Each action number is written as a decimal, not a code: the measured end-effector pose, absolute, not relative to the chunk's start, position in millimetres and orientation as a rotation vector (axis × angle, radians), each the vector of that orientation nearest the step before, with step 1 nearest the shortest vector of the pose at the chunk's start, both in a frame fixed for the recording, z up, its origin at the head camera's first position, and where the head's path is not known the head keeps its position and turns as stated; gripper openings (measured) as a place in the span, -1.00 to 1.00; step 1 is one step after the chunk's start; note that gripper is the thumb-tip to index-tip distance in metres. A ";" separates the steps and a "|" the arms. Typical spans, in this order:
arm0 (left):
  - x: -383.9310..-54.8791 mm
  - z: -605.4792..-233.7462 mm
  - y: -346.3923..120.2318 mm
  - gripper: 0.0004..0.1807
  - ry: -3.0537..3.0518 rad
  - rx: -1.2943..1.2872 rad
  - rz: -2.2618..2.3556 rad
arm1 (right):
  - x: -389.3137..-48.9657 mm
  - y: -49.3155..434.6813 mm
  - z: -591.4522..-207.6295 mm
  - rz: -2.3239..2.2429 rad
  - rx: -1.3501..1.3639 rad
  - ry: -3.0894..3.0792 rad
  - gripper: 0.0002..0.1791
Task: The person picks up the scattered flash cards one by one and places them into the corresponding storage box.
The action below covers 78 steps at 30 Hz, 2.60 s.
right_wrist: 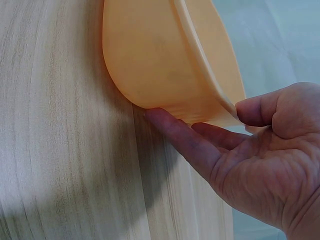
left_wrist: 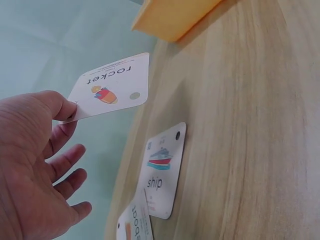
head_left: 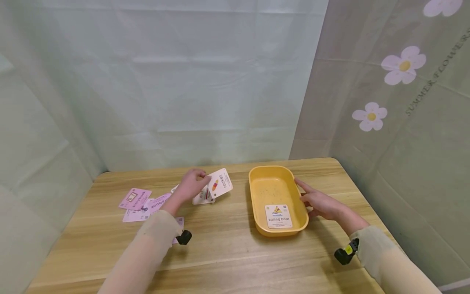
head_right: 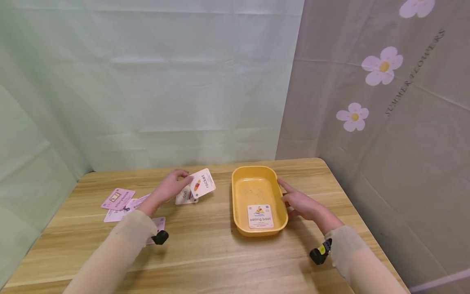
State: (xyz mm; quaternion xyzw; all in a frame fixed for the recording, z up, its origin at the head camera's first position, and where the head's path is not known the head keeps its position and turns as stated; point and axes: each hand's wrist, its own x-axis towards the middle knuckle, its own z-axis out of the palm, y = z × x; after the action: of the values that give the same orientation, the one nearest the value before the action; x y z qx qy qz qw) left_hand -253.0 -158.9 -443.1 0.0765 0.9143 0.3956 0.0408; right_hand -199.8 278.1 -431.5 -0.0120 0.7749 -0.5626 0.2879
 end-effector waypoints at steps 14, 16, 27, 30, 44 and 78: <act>-247.2 -419.6 -153.1 -0.63 2.786 0.247 1.364 | -200.4 279.0 -431.8 -1.501 -0.046 2.058 -0.16; -246.3 -416.5 -151.0 -0.63 2.789 0.251 1.372 | -200.5 278.9 -431.8 -1.497 -0.041 2.061 -0.16; -238.3 -399.2 -136.5 -0.63 2.777 0.300 1.394 | -201.2 279.8 -432.3 -1.489 -0.043 2.067 -0.16; -238.4 -397.7 -131.7 -0.65 2.773 0.318 1.399 | -201.0 279.6 -432.3 -1.488 -0.040 2.071 -0.16; -233.6 -385.5 -107.6 -0.72 2.743 0.405 1.439 | -201.7 280.1 -433.0 -1.501 -0.036 2.065 -0.16; -234.6 -388.4 -32.8 -0.78 2.809 0.509 1.251 | -200.2 276.5 -430.9 -1.487 -0.017 2.093 -0.18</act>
State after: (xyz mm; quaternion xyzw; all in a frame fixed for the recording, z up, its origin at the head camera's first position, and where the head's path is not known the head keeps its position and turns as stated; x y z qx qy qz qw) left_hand -234.6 -32.8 -388.4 0.1632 0.9012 0.4013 0.0122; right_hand -200.2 276.5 -430.9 -0.0062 0.7818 -0.5554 0.2833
